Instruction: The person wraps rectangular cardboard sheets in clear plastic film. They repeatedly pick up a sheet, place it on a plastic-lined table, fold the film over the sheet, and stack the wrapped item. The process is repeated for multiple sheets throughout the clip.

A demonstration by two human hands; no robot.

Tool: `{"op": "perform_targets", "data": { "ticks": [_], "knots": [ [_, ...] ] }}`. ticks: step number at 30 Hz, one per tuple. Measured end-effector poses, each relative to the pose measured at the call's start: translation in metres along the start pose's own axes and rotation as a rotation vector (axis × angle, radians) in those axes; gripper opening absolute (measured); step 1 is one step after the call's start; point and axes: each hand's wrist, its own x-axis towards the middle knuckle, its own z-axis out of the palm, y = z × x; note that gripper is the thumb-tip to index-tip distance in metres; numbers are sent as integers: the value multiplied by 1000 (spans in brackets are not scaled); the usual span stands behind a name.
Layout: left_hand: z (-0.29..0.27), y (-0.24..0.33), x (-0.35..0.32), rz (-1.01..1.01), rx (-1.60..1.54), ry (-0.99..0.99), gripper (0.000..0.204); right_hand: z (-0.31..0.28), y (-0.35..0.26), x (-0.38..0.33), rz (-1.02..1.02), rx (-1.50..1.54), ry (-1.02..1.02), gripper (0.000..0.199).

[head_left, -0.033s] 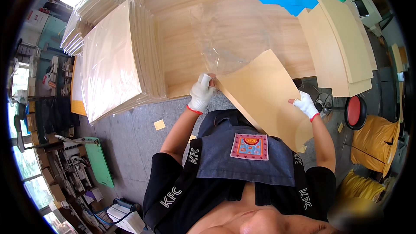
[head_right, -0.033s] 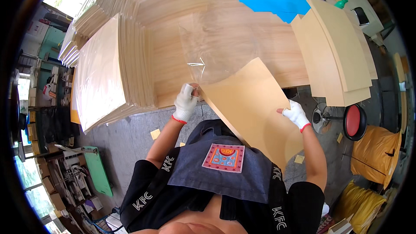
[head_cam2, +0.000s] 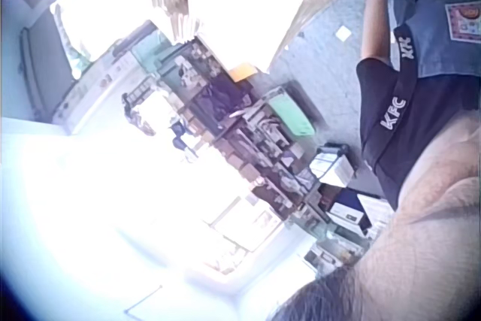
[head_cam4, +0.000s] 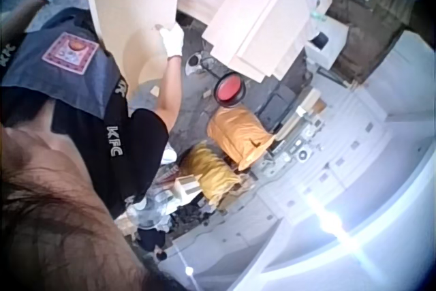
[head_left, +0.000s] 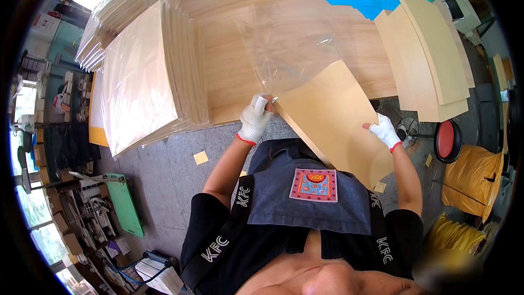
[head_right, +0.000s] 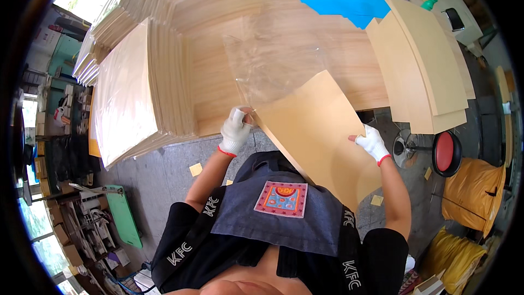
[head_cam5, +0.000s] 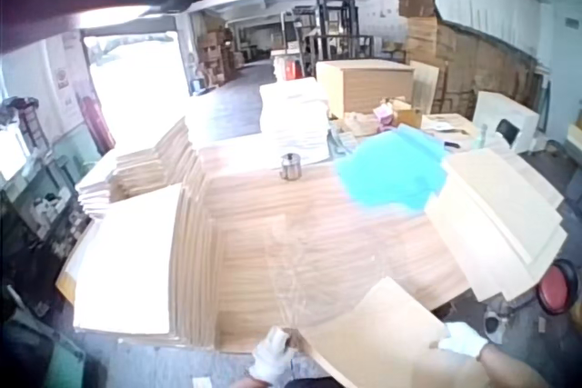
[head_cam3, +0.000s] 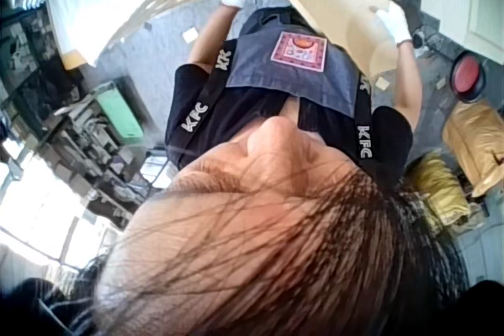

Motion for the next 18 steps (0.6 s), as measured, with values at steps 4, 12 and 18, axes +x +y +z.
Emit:
{"op": "perform_targets", "data": {
  "ticks": [4, 12, 18],
  "knots": [
    [21, 4, -23, 78, -277, 107, 26, 1, 3, 8, -25, 18, 17, 40],
    [35, 56, -1, -1111, -1430, -58, 53, 3, 7, 53, -107, 57, 17, 38],
    [70, 9, 36, -1083, -1480, 126, 35, 4, -55, 116, -54, -116, -21, 53]
  ]
}}
